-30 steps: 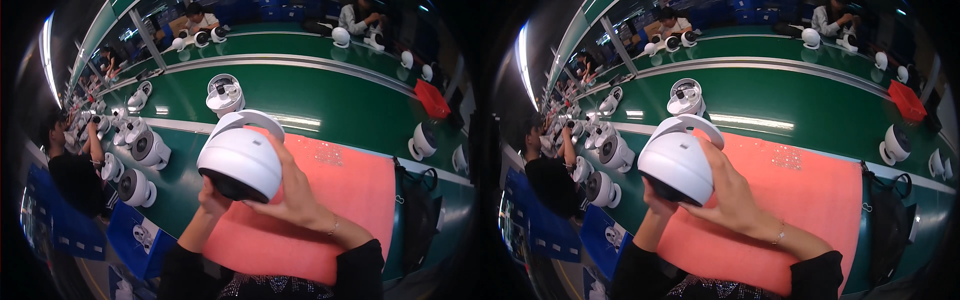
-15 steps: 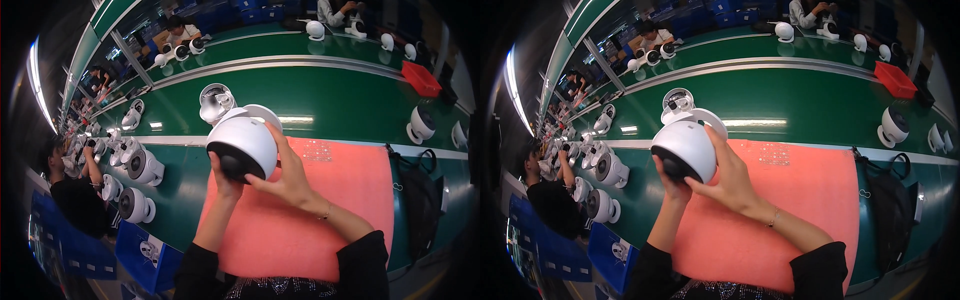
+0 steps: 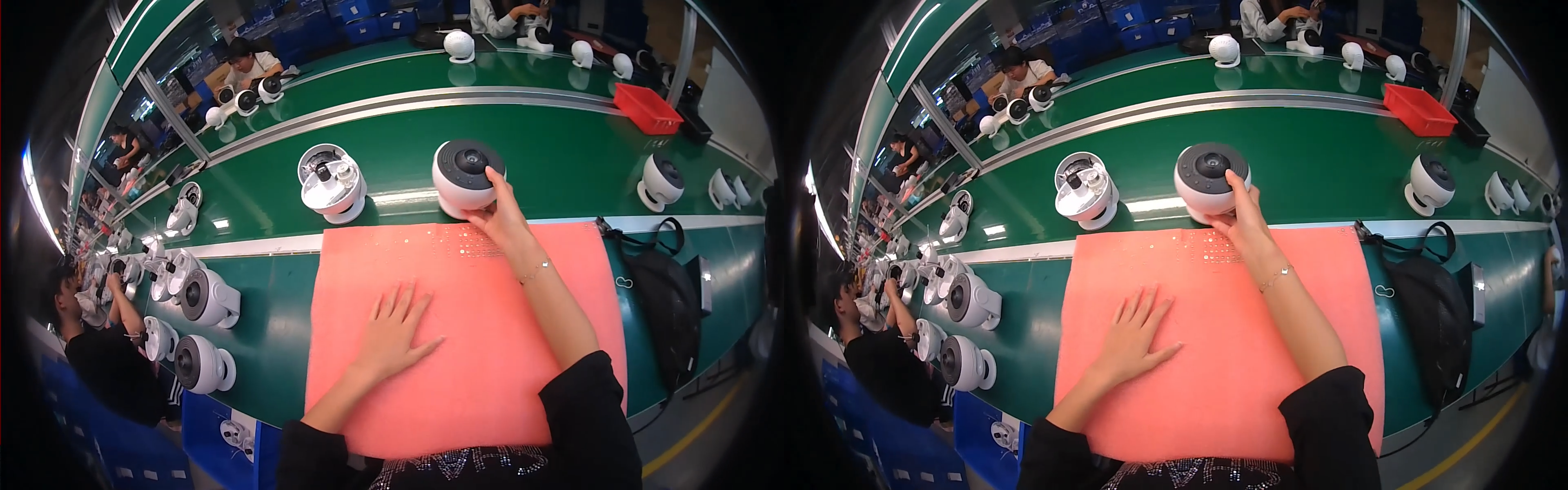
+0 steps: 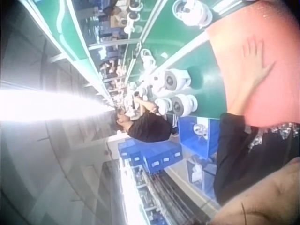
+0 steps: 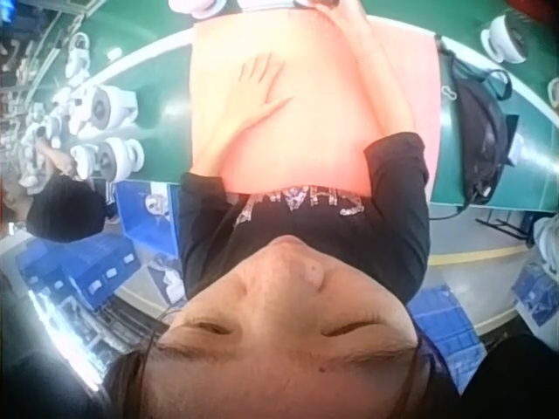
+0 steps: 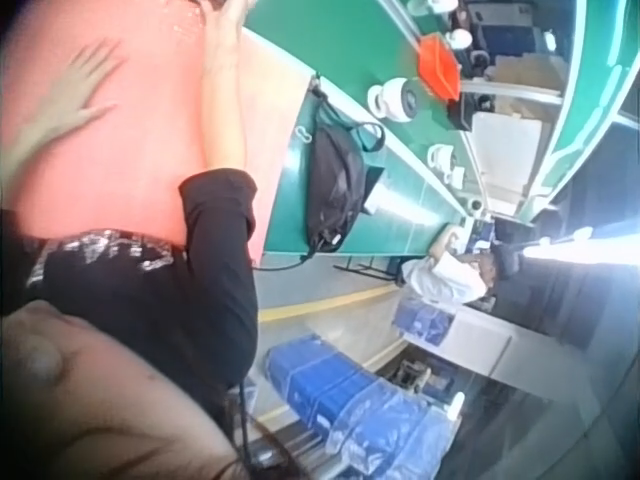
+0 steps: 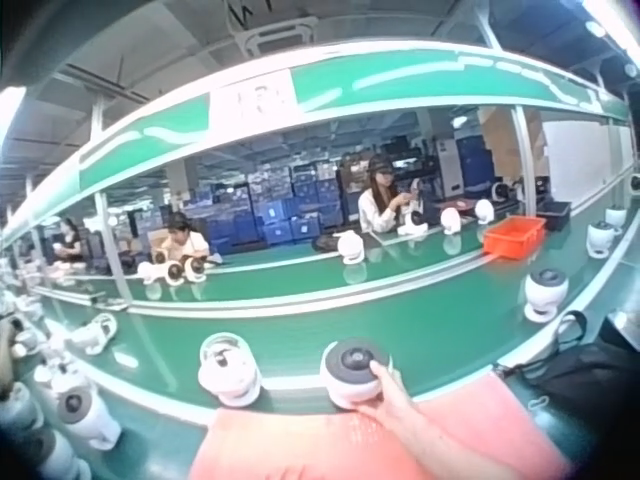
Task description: Assembling components of a spherical security camera on a factory production line.
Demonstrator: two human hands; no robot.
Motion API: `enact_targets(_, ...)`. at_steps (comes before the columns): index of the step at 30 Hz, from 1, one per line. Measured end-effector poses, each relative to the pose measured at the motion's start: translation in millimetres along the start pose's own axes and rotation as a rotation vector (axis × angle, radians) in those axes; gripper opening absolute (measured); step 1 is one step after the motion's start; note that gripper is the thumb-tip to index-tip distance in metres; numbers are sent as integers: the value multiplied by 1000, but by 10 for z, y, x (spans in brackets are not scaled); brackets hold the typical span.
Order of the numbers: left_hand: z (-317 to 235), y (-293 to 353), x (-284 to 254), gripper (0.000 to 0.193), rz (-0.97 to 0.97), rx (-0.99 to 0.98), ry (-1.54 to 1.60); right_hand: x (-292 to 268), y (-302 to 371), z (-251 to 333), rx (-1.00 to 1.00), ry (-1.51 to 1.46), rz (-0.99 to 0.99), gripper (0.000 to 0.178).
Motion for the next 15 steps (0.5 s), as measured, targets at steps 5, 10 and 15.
enact_targets(5, 164, 58, -71, 70, 26, -10, 27, -125, -197, -62, 28, 36, -28, 90)
enact_targets(10, 1031, -399, -252, 76, -154, -507, 977, 48, 75, -445, 180, -142, 4, 85)
enact_targets(15, 1961, -673, -476, 90, -883, -663, 1724, 404, 345, -409, 143, 71, 137, 68)
Point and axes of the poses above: each hand's wrist, its own y-axis away from the middle knuckle, its own x-axis out of the palm, z = x × y, the point moved 9 cm from there along -y, towards the middle knuckle, and after that the axes turned 10 degrees about y, right-handed, at the moved point
